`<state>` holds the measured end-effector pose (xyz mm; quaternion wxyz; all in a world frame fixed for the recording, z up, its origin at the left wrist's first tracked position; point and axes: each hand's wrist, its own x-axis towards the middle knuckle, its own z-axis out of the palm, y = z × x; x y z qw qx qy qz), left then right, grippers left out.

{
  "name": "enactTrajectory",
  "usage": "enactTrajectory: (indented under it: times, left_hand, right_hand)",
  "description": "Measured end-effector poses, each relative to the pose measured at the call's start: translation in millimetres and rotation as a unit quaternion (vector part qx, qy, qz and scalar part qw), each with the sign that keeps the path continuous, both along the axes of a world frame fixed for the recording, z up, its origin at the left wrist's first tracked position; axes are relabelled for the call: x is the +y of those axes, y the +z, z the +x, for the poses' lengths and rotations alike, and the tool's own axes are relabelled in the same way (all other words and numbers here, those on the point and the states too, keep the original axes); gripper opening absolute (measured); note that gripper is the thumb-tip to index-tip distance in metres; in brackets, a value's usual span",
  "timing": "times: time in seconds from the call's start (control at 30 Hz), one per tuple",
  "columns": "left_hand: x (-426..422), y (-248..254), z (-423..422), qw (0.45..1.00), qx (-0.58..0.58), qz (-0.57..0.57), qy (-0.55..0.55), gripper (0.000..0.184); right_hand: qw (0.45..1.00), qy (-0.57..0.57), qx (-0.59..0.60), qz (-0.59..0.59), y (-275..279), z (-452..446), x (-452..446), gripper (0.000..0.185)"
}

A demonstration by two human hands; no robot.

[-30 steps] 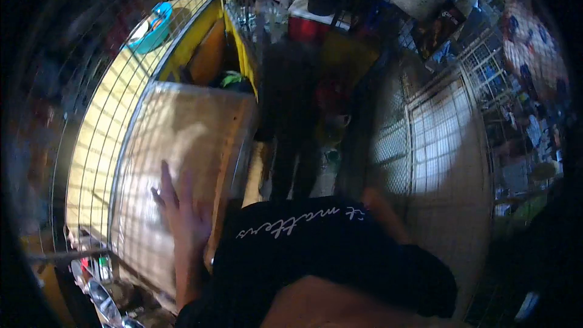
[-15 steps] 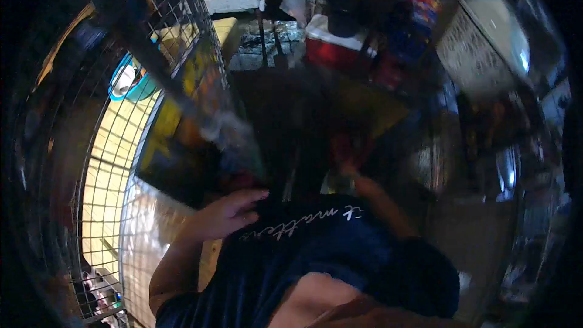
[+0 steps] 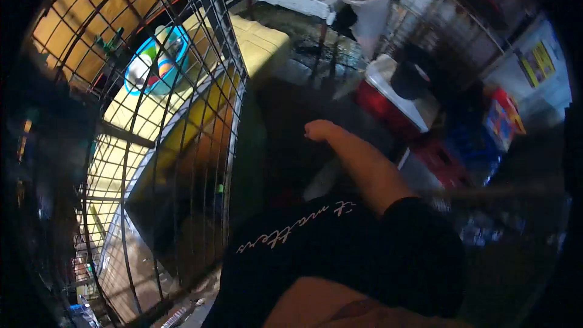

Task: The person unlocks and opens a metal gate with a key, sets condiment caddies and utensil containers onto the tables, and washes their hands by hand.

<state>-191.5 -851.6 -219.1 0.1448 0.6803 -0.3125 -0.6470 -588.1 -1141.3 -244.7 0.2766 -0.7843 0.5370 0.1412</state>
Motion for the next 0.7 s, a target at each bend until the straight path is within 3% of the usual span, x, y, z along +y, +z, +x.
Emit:
enactTrajectory:
  times: [0.07, 0.17, 0.23, 0.3, 0.33, 0.4, 0.6, 0.7]
  left_hand:
    - [-24.6, -38.7, -9.0, 1.0, -0.026, 0.009, -0.001, 0.044]
    - [-77.4, -78.5, -30.3, 0.998, -0.062, 0.025, -0.013, 0.044]
    - [-117.6, -97.6, -45.5, 0.995, -0.085, 0.039, -0.031, 0.043]
    - [-160.2, -110.7, -60.8, 0.992, -0.105, 0.049, -0.053, 0.043]
    - [-185.0, -115.2, -69.0, 0.99, -0.112, 0.052, -0.061, 0.043]
    - [-232.0, -121.1, -86.7, 0.988, -0.125, 0.059, -0.075, 0.043]
    - [-385.4, -139.9, -131.4, 0.986, -0.155, -0.004, -0.067, 0.042]
    - [-491.4, -134.4, -169.8, 0.98, -0.156, -0.125, -0.004, 0.042]
  right_hand:
    - [1.0, 0.008, -0.012, -0.025, -1.0, -3.9, -58.4, 0.031]
    - [0.992, 0.075, -0.053, -0.09, -65.7, -49.3, -157.4, 0.029]
    - [0.986, 0.008, -0.098, -0.132, -92.3, -83.3, -188.3, 0.027]
    - [0.999, -0.012, -0.01, 0.041, -60.0, -104.3, -198.7, 0.027]
    - [0.995, 0.055, 0.049, 0.068, -81.1, -124.5, -209.3, 0.026]
    - [0.988, 0.042, 0.058, 0.139, -110.8, -175.0, -206.6, 0.028]
    - [0.98, -0.07, 0.059, 0.174, -150.8, -305.6, -218.8, 0.032]
    - [0.976, -0.112, 0.047, 0.179, -156.9, -359.0, -280.7, 0.031]
